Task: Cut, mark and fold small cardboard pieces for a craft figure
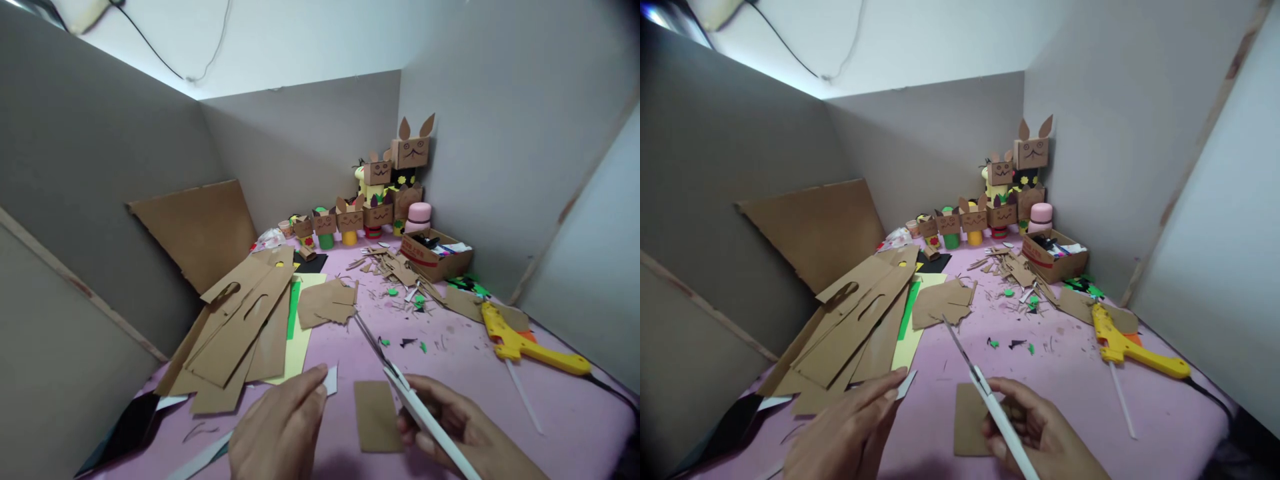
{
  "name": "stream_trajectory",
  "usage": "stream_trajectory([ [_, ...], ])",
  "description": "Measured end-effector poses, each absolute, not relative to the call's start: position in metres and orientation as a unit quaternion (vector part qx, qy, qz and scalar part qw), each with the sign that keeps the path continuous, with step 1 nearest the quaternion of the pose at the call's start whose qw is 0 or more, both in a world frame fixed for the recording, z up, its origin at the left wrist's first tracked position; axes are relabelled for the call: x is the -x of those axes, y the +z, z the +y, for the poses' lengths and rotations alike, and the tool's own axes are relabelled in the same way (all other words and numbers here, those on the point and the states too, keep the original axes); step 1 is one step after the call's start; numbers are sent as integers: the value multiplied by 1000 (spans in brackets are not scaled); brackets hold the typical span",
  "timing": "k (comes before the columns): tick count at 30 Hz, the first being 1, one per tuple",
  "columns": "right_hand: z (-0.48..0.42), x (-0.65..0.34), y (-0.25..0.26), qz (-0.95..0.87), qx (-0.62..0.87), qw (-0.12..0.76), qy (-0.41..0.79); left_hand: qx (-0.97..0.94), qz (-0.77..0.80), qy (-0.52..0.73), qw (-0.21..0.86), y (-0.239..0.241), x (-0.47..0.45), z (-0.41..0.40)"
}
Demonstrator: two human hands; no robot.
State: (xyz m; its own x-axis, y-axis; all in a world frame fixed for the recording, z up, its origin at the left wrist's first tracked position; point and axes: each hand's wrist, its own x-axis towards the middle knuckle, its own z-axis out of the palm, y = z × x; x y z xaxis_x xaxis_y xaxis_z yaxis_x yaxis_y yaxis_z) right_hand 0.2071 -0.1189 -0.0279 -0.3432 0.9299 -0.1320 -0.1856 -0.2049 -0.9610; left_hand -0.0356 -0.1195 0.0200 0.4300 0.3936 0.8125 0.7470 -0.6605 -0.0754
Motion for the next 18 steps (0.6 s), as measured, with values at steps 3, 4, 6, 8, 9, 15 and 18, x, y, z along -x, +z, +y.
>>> stream_trajectory([
  [3,-126,-199,-30,-441,372,438,689,813,-329,-405,257,18,32,-123],
  [4,-127,-197,-31,-432,370,444,692,814,-326,-404,258,18,30,-124],
  [6,-129,-193,-35,-425,361,454,695,817,-325,-395,266,20,26,-125],
  [8,-131,-191,-39,-429,354,454,696,816,-333,-384,275,21,24,-126],
  [9,-132,-191,-40,-435,354,449,696,814,-338,-381,279,21,23,-126],
  [15,-137,-193,-46,-446,370,431,692,809,-351,-376,284,19,22,-124],
  [18,-137,-192,-48,-450,369,428,692,807,-362,-379,273,17,20,-124],
])
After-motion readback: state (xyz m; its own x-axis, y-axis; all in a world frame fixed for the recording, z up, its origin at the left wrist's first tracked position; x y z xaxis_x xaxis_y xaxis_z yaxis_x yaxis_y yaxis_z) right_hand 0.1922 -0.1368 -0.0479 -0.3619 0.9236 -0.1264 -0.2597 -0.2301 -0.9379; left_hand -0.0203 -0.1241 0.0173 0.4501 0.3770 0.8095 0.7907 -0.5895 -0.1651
